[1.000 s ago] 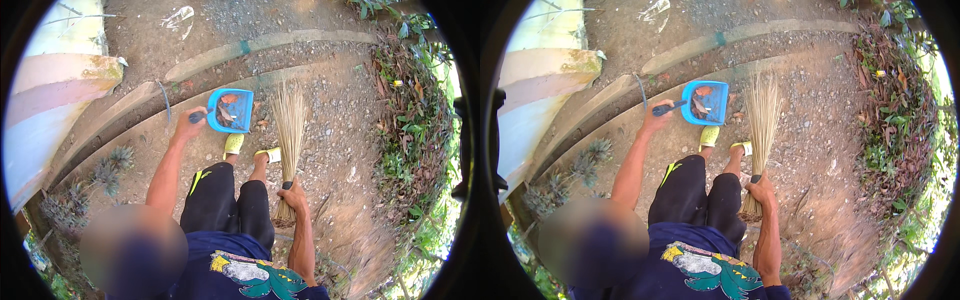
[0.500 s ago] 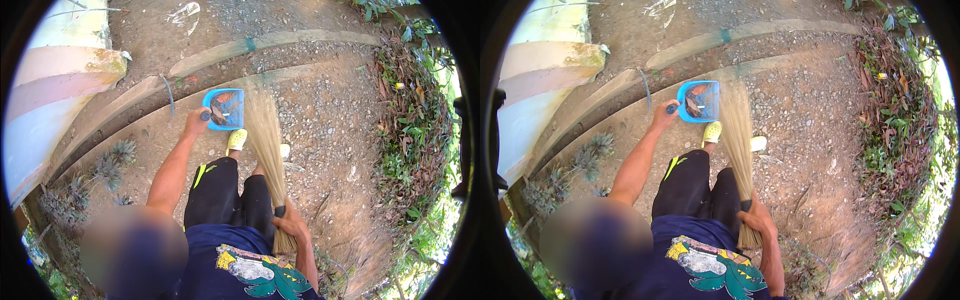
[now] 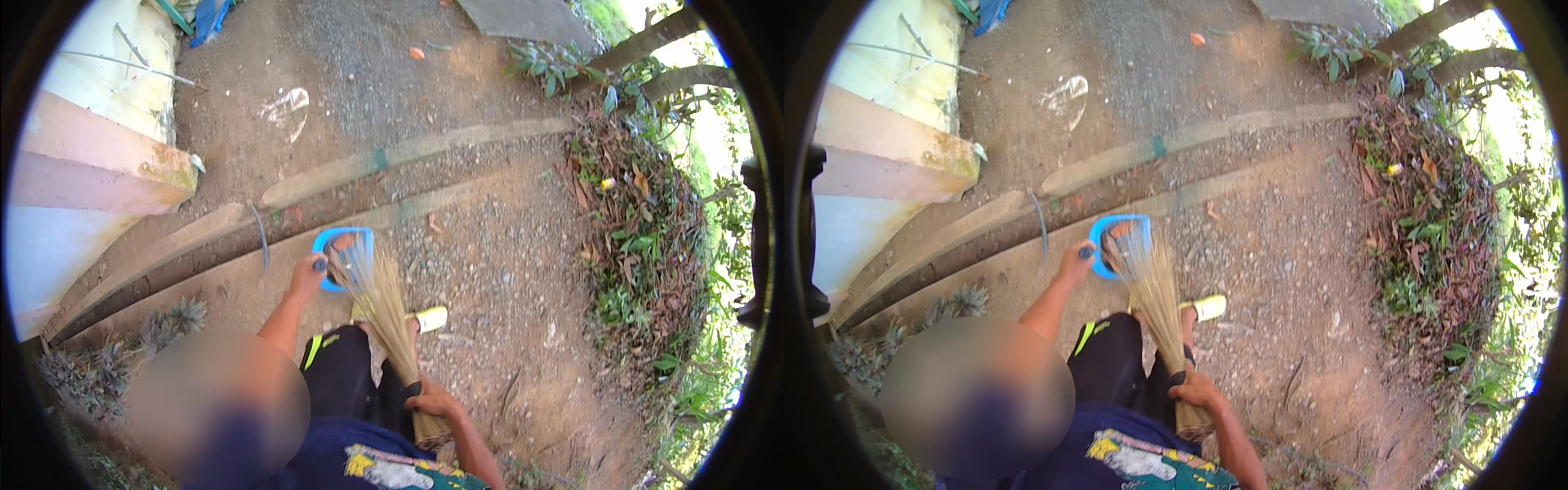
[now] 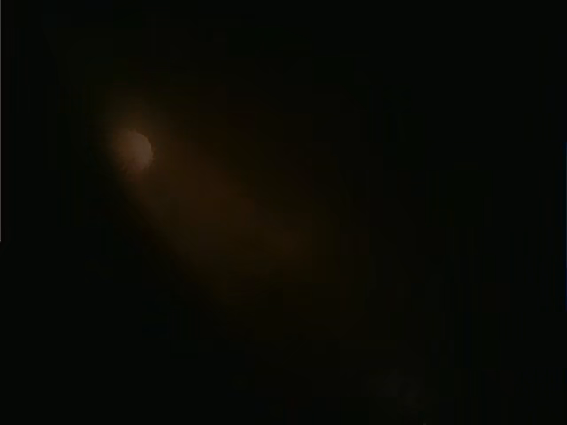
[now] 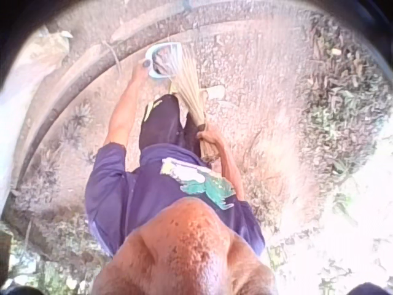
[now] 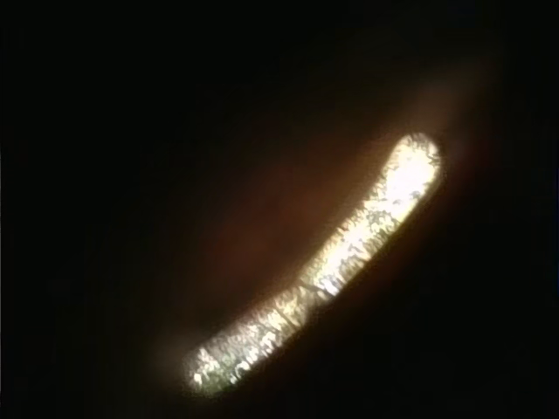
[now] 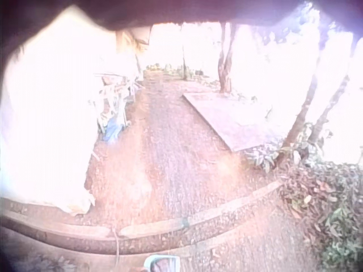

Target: The person sweeps dry leaves and debris on a dirt path using a traditional broom and a blue dustpan. They gather the debris into piles, scoop it into the dustpan, and transfer it into a black trash bag.

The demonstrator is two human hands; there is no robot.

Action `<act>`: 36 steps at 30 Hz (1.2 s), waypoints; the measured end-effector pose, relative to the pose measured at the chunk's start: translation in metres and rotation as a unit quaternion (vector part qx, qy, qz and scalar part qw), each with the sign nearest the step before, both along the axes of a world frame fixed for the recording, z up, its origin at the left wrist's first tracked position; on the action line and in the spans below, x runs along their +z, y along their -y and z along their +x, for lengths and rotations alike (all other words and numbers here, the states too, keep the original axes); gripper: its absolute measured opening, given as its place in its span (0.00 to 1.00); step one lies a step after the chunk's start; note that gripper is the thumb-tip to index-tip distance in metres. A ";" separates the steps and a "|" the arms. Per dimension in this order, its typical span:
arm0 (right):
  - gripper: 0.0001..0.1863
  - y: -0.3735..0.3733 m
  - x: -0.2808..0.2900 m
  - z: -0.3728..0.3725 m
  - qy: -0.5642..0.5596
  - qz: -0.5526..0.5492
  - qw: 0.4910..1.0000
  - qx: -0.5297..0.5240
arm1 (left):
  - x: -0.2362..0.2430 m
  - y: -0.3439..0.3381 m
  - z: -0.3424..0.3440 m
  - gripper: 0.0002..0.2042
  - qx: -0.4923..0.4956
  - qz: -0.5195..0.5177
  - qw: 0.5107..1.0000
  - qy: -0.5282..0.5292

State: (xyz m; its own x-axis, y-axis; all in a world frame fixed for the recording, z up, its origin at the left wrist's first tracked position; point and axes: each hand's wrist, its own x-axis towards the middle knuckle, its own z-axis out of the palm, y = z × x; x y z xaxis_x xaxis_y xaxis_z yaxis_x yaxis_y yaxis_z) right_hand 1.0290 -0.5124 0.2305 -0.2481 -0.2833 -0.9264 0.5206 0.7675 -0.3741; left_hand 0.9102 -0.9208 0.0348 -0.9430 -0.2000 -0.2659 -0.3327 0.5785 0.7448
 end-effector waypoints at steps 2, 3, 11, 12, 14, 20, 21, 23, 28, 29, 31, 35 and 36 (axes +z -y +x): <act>0.48 -0.024 0.053 0.001 0.042 0.008 0.999 -0.032 | -0.010 0.009 0.009 0.11 0.010 0.020 1.000 -0.002; 0.44 -0.027 0.091 -0.009 0.033 0.036 0.999 -0.021 | -0.014 0.013 0.011 0.12 0.011 0.019 1.000 0.013; 0.37 -0.097 0.030 -0.056 -0.135 0.170 0.971 -0.097 | -0.016 0.013 0.010 0.13 0.063 -0.006 0.994 0.090; 0.37 -0.089 0.004 -0.081 -0.150 0.188 0.966 -0.092 | -0.018 0.014 0.010 0.13 0.054 0.004 0.996 0.078; 0.38 -0.080 -0.061 -0.117 -0.157 0.189 0.966 -0.077 | -0.025 0.019 0.008 0.13 0.043 0.023 0.997 0.056; 0.46 -0.073 -0.087 -0.101 -0.082 0.150 0.978 0.118 | -0.008 0.021 0.004 0.14 -0.003 -0.012 0.997 0.072; 0.49 -0.067 -0.047 -0.101 -0.038 0.145 0.981 0.121 | -0.008 0.025 0.013 0.13 0.015 -0.008 0.997 0.081; 0.55 -0.079 0.022 -0.094 0.018 0.148 0.984 0.095 | -0.007 0.022 0.018 0.13 0.041 0.009 0.995 0.086; 0.57 -0.110 0.063 -0.070 -0.040 0.184 0.981 0.053 | -0.020 0.020 0.004 0.13 0.055 -0.007 0.995 0.078; 0.55 -0.105 0.056 -0.071 -0.030 0.189 0.981 0.043 | -0.019 0.020 0.001 0.12 0.066 0.007 0.993 0.096; 0.51 -0.090 0.034 -0.070 -0.014 0.194 0.981 0.023 | -0.027 0.024 0.001 0.12 0.065 0.017 0.994 0.086; 0.43 -0.077 -0.011 -0.031 0.009 0.087 0.995 -0.049 | -0.027 0.034 -0.003 0.13 0.055 0.007 0.996 0.067; 0.44 -0.060 -0.006 -0.031 0.039 0.066 0.996 -0.052 | -0.026 0.031 0.004 0.13 0.062 0.007 0.993 0.099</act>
State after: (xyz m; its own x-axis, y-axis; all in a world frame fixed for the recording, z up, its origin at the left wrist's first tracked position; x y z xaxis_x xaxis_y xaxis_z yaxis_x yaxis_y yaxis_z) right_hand 0.9983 -0.4520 0.2246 -0.1949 -0.1351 -0.9715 0.6237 0.7473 -0.2290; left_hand 0.9142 -0.9522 0.0092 -0.8401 -0.3063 -0.4477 -0.5419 0.5136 0.6653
